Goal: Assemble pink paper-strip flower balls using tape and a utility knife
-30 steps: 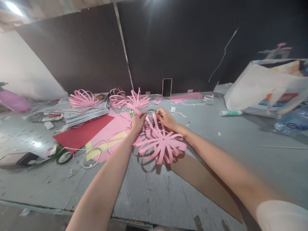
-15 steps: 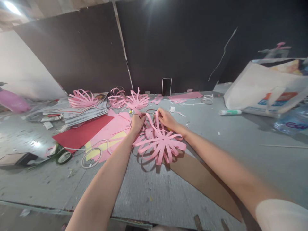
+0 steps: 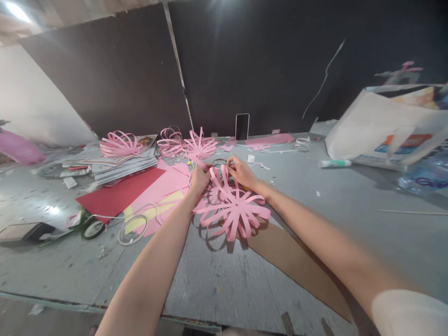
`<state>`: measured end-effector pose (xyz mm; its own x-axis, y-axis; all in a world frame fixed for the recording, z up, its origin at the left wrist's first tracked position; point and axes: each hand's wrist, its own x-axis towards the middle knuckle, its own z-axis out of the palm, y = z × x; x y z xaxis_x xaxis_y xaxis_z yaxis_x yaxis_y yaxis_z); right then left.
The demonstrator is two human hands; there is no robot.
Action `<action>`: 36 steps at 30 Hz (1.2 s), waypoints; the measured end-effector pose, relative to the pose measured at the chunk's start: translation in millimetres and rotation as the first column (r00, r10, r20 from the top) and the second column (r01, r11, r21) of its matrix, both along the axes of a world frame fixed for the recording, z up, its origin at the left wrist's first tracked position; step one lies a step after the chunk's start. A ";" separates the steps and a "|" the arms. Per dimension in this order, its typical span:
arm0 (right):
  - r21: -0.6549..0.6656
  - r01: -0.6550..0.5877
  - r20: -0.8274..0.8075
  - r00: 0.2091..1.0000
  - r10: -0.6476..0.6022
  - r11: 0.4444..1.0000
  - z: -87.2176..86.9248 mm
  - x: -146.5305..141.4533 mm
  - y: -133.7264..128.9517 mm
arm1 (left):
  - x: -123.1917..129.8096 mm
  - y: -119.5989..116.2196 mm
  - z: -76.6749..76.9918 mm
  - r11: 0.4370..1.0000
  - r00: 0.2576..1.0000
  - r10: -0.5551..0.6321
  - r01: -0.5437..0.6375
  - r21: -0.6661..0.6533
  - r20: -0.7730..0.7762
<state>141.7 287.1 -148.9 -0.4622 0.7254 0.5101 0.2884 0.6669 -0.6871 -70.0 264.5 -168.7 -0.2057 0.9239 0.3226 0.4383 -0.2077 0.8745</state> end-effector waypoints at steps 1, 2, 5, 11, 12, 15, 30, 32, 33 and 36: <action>0.013 -0.006 -0.007 1.000 0.006 1.000 -0.2 -0.2 0.5 | -0.2 -0.2 0.6 1.000 1.000 0.008 -0.008 0.012 -0.026; 0.028 -0.010 -0.014 1.000 0.011 1.000 -0.5 -0.3 0.9 | -0.3 -0.4 1.1 1.000 0.999 0.015 -0.014 0.017 -0.049; 0.045 -0.028 -0.017 0.999 0.029 0.999 -1.8 -0.5 2.1 | 0.3 -1.4 2.4 1.000 0.998 0.018 -0.018 0.001 -0.055; 0.055 -0.020 -0.034 0.999 0.022 0.998 -5.7 -0.9 4.1 | 1.9 -5.1 7.9 0.999 0.992 0.032 -0.034 -0.016 -0.119; 0.058 -0.015 -0.039 0.999 0.017 0.998 -6.1 -1.0 4.3 | 1.9 -5.7 8.6 0.999 0.992 0.027 -0.030 -0.023 -0.125; 0.078 0.015 -0.039 0.999 -0.012 0.997 -6.7 -1.1 4.4 | 1.9 -6.4 9.1 0.998 0.991 0.022 -0.029 -0.047 -0.129; 0.152 0.006 0.002 1.000 -0.006 0.988 -7.4 -1.4 5.9 | 3.4 -8.9 12.6 0.996 0.986 0.037 -0.049 -0.070 -0.161; 0.163 0.011 0.009 1.000 -0.012 0.987 -6.3 -1.4 4.9 | 4.4 -9.8 13.0 0.994 0.990 0.033 -0.046 -0.095 -0.140; 0.168 0.011 0.011 1.000 -0.013 0.986 -5.7 -1.5 4.4 | 4.9 -10.2 13.1 0.994 0.991 0.032 -0.045 -0.104 -0.126; 0.177 -0.001 0.018 1.000 -0.003 0.984 -4.6 -1.4 3.4 | 6.0 -11.4 13.4 0.994 0.997 0.025 -0.033 -0.101 -0.080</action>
<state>140.2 290.5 -153.4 -0.4720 0.6246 0.6221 0.3005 0.7774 -0.5526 -64.0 253.1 -155.3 -0.2104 0.9469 0.2433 0.5107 -0.1058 0.8532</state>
